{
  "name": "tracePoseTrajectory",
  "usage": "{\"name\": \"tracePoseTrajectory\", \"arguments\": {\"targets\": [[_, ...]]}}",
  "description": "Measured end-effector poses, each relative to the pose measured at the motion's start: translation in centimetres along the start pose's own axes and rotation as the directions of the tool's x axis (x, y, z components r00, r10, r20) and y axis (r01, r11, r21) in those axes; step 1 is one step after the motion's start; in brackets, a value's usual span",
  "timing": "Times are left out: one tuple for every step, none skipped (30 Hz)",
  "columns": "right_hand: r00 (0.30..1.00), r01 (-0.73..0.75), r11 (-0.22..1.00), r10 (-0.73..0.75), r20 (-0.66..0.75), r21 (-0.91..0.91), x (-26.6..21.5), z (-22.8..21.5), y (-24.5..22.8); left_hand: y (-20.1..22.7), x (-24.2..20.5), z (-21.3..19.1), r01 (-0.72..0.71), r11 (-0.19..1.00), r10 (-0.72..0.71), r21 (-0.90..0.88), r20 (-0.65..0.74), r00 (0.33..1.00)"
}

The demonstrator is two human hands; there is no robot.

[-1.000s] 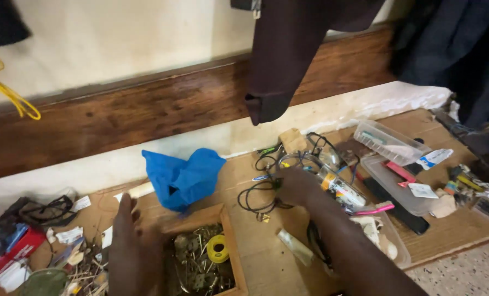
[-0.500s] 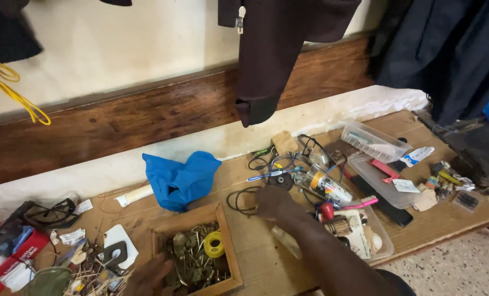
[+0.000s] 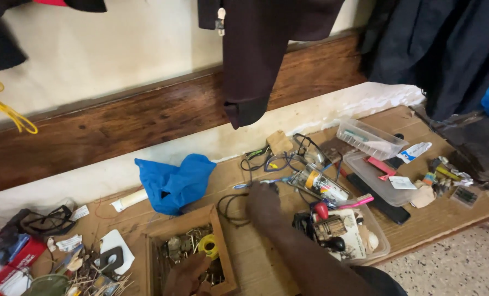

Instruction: Sorting through various small metal hardware and electronic components on a cluttered workbench.

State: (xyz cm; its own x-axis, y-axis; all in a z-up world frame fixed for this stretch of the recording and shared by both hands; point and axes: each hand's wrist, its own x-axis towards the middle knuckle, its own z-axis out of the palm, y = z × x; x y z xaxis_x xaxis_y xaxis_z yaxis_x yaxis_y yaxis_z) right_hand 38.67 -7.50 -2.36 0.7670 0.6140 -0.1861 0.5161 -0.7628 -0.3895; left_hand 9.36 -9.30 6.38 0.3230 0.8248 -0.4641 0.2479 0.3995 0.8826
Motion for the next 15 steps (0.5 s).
{"name": "tracePoseTrajectory", "arguments": {"targets": [[0.999,0.013,0.999,-0.015,-0.047,-0.049,-0.3,0.6,-0.2,0.7,0.7,0.8,0.227,0.936,-0.248,-0.27,-0.046,0.968],[0.999,0.009,0.999,-0.011,-0.049,-0.049,-0.7,-0.5,-0.3,1.0,2.2,0.9,0.229,0.936,-0.248,-0.267,-0.042,0.968],[1.0,0.002,1.0,-0.002,0.023,-0.011,-1.1,-1.6,-0.5,1.2,3.7,0.9,0.332,0.938,-0.337,-0.1,-0.03,0.941],[0.995,-0.006,1.0,0.003,0.1,0.026,-1.8,-2.5,-0.7,1.3,5.0,0.7,0.426,0.902,-0.424,0.07,-0.04,0.905],[0.995,-0.01,1.0,0.007,0.102,0.026,-1.9,-2.6,-0.5,1.9,4.2,0.9,0.429,0.9,-0.427,0.073,-0.04,0.903],[0.993,-0.031,0.999,0.027,0.116,0.032,-1.8,-2.9,-0.4,2.7,3.6,1.2,0.452,0.891,-0.451,0.047,-0.033,0.892],[0.99,-0.052,0.998,0.047,0.13,0.037,-1.8,-3.3,-0.3,3.4,2.9,1.4,0.475,0.88,-0.475,0.021,-0.026,0.88],[0.991,-0.048,0.998,0.043,0.13,0.037,-1.0,-2.9,0.7,4.2,1.7,1.8,0.474,0.881,-0.473,0.018,-0.028,0.881],[0.997,0.046,0.999,-0.044,0.058,-0.022,-0.2,-2.6,1.7,5.0,0.6,2.2,0.463,0.885,-0.464,-0.046,-0.042,0.885],[0.99,0.138,0.986,-0.139,-0.004,-0.089,0.4,-2.0,2.6,5.7,-0.7,2.4,0.451,0.885,-0.459,-0.114,-0.058,0.886],[0.989,0.146,0.985,-0.146,0.001,-0.091,-0.3,-4.6,2.3,5.5,-2.5,1.6,0.452,0.884,-0.461,-0.121,-0.062,0.885],[0.982,0.191,0.978,-0.19,0.019,-0.086,-0.9,-7.2,2.2,5.4,-4.2,0.8,0.26,0.961,-0.257,0.099,-0.039,0.966],[0.972,0.236,0.969,-0.234,0.037,-0.08,-1.5,-9.9,2.0,5.2,-6.0,0.2,0.038,0.953,-0.052,0.302,0.038,0.998],[0.971,0.24,0.967,-0.238,0.04,-0.083,-1.5,-11.1,2.5,3.8,-5.7,-0.6,0.041,0.954,-0.054,0.298,0.035,0.998],[0.974,0.223,0.962,-0.226,-0.003,0.16,-1.5,-12.3,3.0,2.4,-5.4,-1.3,-0.204,0.887,0.169,0.413,0.12,0.978]]}}
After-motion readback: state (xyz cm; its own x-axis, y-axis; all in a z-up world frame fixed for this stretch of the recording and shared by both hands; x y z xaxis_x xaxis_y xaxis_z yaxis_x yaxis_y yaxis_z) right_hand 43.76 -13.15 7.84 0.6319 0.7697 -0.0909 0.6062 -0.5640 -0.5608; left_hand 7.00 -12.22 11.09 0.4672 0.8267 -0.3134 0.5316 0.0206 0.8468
